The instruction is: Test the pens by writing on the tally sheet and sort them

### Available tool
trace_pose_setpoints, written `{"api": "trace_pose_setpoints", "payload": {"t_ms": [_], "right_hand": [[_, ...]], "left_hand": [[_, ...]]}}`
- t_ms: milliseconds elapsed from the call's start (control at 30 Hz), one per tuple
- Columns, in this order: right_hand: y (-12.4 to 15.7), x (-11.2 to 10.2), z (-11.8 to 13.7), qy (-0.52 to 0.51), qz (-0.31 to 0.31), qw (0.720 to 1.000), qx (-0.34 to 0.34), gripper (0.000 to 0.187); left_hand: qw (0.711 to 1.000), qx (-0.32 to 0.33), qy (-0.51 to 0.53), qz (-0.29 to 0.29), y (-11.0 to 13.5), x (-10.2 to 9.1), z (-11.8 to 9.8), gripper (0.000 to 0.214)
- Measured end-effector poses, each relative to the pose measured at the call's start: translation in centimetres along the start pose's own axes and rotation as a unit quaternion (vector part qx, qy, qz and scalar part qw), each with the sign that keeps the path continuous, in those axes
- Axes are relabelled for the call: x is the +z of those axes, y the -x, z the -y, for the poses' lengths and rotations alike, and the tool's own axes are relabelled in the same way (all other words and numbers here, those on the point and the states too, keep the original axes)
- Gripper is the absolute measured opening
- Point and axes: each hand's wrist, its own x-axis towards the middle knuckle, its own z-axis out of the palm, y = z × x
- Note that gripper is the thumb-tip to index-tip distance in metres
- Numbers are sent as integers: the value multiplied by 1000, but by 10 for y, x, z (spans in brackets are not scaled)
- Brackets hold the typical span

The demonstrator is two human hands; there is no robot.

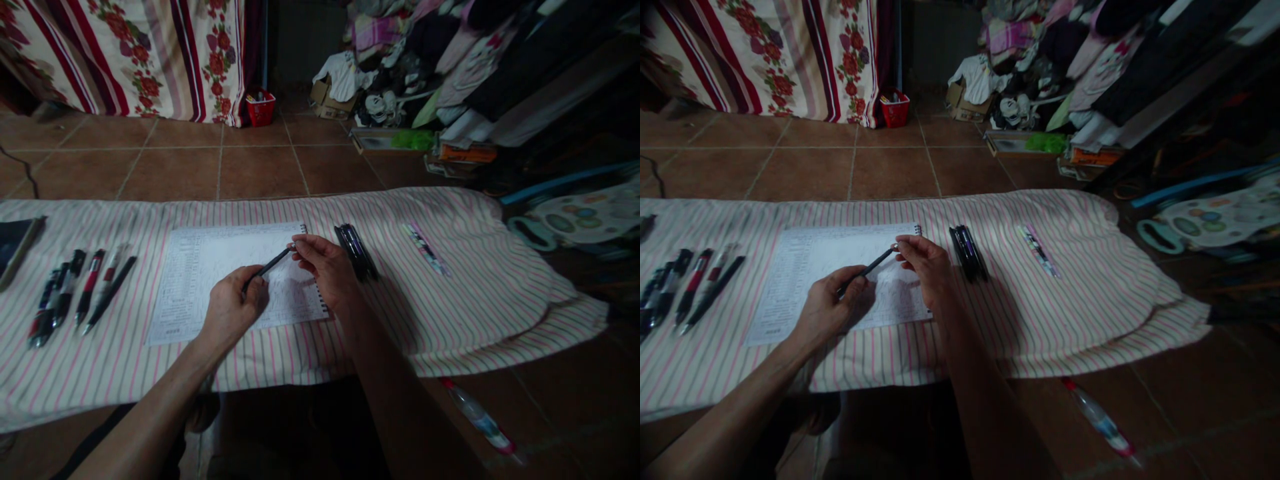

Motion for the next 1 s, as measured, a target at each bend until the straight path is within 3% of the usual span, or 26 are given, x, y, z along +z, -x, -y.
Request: {"api": "trace_pose_setpoints", "payload": {"t_ms": [1000], "right_hand": [[0,0,-1,23,19,1000,0,20]], "left_hand": [[999,12,-32,6,-1,-3,-1,32]]}}
